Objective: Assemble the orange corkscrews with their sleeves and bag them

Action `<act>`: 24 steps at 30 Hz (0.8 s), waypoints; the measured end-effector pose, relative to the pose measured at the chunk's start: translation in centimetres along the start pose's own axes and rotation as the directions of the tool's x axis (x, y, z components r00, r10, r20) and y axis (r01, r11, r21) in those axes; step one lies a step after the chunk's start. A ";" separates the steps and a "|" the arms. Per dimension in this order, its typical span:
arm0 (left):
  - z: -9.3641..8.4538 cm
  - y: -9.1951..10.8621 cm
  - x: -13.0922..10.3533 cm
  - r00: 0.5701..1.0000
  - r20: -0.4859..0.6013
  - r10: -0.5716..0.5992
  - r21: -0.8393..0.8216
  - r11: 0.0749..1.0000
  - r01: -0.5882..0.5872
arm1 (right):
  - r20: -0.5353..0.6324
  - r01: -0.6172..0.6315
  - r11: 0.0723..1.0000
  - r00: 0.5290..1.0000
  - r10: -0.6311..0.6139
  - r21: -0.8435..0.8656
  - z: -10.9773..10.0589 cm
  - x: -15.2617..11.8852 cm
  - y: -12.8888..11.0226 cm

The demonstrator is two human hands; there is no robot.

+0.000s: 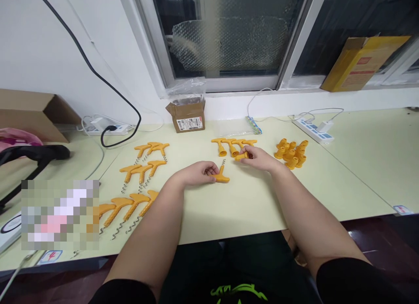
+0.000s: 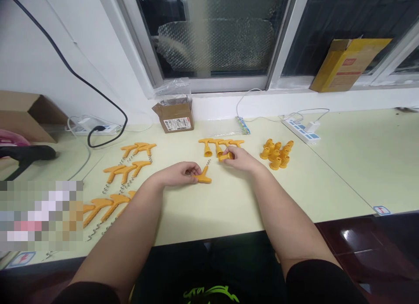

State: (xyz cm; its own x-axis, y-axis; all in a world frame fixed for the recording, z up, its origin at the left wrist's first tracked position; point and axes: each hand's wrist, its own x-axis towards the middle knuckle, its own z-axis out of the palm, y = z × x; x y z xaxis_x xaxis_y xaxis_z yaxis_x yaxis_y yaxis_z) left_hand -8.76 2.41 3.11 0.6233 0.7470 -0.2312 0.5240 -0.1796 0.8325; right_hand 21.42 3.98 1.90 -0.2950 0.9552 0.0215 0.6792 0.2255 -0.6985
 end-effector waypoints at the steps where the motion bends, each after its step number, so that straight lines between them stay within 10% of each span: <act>1: -0.3 0.0 -0.1 1.000 0.010 0.020 -0.059 0.998 -0.020 | -0.008 -0.007 1.000 1.000 0.007 0.004 0.0 0.0 0.1; 6: -0.7 -0.5 0.5 0.964 -0.257 0.062 -0.437 0.883 -0.173 | -0.053 -0.041 0.988 0.997 0.049 0.147 0.0 0.3 0.5; 10: -0.3 -0.8 1.8 0.864 -0.486 -0.130 -0.687 0.669 -0.285 | -0.065 -0.051 0.944 0.995 0.076 0.326 0.2 0.6 0.4; 16: -0.1 -0.8 3.0 0.763 -0.545 -0.347 -0.801 0.486 -0.351 | -0.080 -0.026 0.897 0.994 0.068 0.442 0.7 1.0 0.3; 24: 0.1 -0.5 3.0 0.743 -0.555 -0.373 -0.812 0.434 -0.389 | -0.089 0.056 0.858 0.996 -0.012 0.511 1.5 0.7 -0.5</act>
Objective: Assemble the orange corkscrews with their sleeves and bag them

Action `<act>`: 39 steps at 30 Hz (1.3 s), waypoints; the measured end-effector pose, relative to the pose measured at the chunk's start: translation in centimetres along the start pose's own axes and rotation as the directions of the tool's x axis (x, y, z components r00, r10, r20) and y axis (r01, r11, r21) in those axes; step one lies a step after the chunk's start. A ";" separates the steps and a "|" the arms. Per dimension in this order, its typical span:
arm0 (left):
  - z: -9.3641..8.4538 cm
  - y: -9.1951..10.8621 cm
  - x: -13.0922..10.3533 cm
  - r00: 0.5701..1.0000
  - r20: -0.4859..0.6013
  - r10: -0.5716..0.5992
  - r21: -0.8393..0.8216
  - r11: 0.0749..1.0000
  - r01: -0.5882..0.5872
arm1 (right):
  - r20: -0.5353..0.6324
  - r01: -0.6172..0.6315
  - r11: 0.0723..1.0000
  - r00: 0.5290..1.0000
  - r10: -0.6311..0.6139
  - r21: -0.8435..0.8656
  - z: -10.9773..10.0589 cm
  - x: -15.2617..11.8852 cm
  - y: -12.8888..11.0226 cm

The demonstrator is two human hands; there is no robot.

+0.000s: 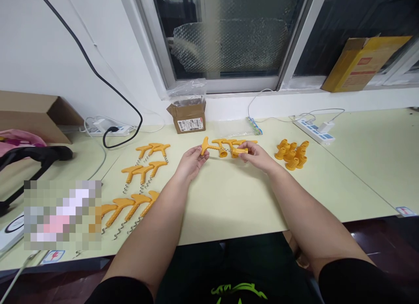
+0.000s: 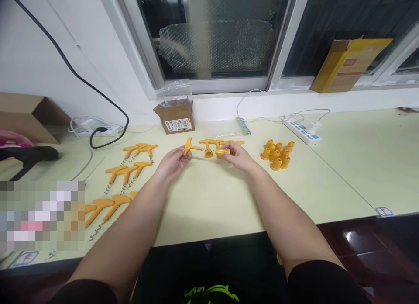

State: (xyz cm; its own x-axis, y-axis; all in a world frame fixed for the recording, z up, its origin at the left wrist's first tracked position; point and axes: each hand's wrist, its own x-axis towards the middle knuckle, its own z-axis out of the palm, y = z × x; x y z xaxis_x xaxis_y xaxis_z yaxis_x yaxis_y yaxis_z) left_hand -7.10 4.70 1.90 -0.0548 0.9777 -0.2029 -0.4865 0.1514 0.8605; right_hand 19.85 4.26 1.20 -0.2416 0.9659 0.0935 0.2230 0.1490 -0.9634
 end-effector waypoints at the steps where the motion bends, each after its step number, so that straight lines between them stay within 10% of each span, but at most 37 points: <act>1: 0.0 0.0 -0.1 1.000 0.000 -0.003 -0.004 1.000 0.003 | -0.004 0.002 1.000 1.000 -0.001 0.004 0.1 0.0 0.1; 39: 0.3 -0.1 -0.4 0.999 0.022 0.027 0.039 0.999 -0.027 | -0.046 0.038 0.984 0.998 -0.047 -0.172 0.2 0.0 0.2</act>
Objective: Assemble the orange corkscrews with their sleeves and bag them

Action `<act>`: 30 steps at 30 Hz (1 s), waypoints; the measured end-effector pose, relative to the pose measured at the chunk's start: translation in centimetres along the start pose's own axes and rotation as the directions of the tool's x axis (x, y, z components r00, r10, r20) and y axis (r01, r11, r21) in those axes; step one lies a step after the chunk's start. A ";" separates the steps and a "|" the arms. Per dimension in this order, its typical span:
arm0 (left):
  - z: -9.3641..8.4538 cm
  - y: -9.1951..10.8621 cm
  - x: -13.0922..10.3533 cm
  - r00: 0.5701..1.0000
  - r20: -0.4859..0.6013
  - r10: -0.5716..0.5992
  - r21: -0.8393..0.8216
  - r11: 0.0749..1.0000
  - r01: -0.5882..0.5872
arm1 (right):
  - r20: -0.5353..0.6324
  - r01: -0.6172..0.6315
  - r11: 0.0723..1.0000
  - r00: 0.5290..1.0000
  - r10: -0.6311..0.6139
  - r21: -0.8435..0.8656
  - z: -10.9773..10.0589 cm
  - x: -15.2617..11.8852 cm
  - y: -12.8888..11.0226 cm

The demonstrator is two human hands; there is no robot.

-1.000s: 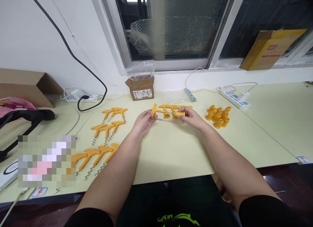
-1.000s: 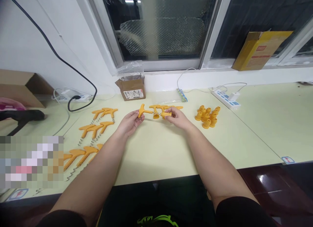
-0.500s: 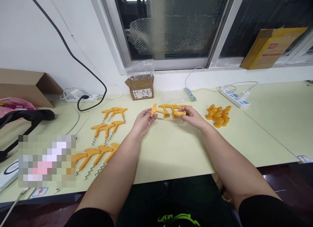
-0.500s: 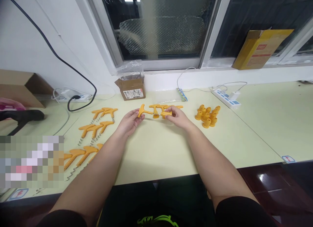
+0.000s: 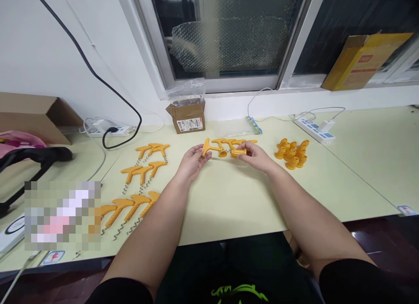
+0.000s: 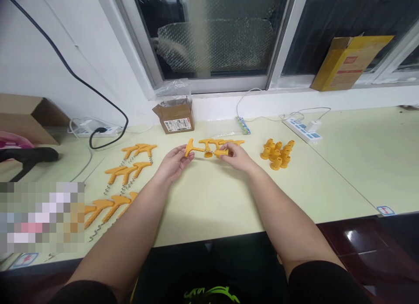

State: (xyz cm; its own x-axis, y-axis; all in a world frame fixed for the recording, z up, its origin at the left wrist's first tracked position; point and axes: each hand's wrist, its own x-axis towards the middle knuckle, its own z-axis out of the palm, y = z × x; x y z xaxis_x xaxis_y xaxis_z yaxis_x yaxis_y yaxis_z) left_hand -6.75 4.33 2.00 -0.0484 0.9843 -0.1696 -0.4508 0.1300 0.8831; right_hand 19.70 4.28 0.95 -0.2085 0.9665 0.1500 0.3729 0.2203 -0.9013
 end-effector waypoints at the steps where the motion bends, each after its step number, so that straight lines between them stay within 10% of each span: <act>1: 0.0 0.0 0.0 1.000 0.002 -0.001 0.003 1.000 0.001 | 0.002 0.003 1.000 1.000 -0.003 -0.010 0.1 0.0 -0.1; 16: 0.8 -0.8 -1.3 0.944 0.275 -0.184 0.170 0.975 0.141 | 0.069 0.108 0.987 0.991 -0.116 0.115 1.3 -0.2 -0.1; 30: 0.1 -1.8 -1.5 0.845 0.526 0.093 0.273 0.923 -0.272 | 0.225 -0.051 0.913 0.973 -0.045 0.404 1.9 -0.4 -1.4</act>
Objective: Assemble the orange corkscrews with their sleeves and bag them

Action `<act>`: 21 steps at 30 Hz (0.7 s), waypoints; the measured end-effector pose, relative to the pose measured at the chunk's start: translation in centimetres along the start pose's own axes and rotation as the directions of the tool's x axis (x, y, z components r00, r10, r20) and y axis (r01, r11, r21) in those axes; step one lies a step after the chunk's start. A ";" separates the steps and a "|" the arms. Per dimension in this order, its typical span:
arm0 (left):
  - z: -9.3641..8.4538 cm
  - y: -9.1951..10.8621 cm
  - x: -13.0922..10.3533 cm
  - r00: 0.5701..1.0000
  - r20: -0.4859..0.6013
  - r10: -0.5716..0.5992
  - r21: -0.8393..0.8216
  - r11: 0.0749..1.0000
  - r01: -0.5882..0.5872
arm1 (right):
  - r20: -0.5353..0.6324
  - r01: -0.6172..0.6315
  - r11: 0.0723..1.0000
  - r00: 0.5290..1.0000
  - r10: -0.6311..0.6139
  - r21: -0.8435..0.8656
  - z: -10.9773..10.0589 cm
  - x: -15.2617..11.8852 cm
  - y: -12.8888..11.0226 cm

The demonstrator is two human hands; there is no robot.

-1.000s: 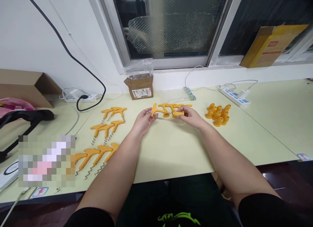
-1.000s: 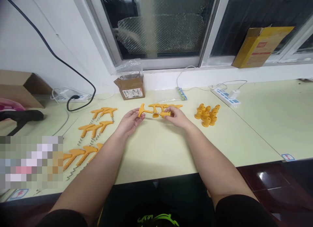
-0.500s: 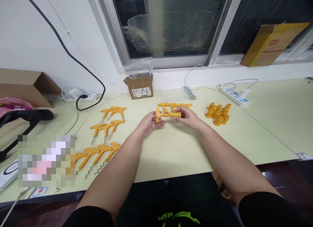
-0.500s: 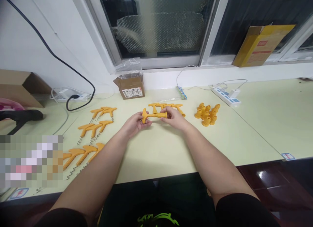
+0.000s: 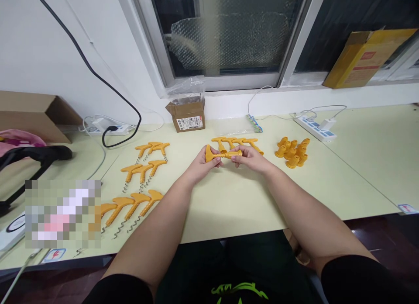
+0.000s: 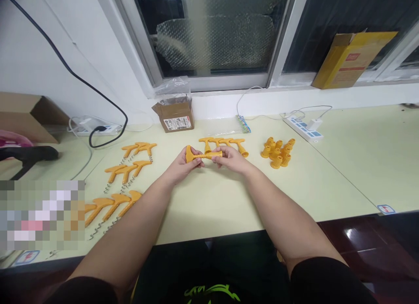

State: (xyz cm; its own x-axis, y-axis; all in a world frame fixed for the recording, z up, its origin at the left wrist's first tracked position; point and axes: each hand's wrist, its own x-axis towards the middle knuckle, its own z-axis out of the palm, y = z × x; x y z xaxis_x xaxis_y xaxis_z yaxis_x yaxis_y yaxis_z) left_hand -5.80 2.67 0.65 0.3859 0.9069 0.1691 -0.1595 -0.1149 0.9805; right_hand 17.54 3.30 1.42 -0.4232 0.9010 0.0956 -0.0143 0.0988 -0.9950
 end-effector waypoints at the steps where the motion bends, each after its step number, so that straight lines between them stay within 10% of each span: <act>1: 0.2 0.2 -0.1 1.000 -0.008 0.009 -0.010 1.000 -0.010 | 0.015 -0.002 1.000 1.000 0.002 0.017 0.0 0.0 0.0; 21: 2.0 1.4 -1.0 0.978 -0.121 0.167 0.206 0.968 -0.140 | -0.033 -0.308 0.914 0.944 0.328 0.265 2.8 -0.3 -0.6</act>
State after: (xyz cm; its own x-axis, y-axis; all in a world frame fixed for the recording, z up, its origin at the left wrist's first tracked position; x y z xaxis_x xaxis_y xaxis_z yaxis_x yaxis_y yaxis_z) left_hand -4.61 0.80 2.09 0.2407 0.9172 0.3175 -0.0217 -0.3219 0.9465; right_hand 15.15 1.85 1.91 -0.3748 0.8968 -0.2352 -0.1222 -0.2992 -0.9463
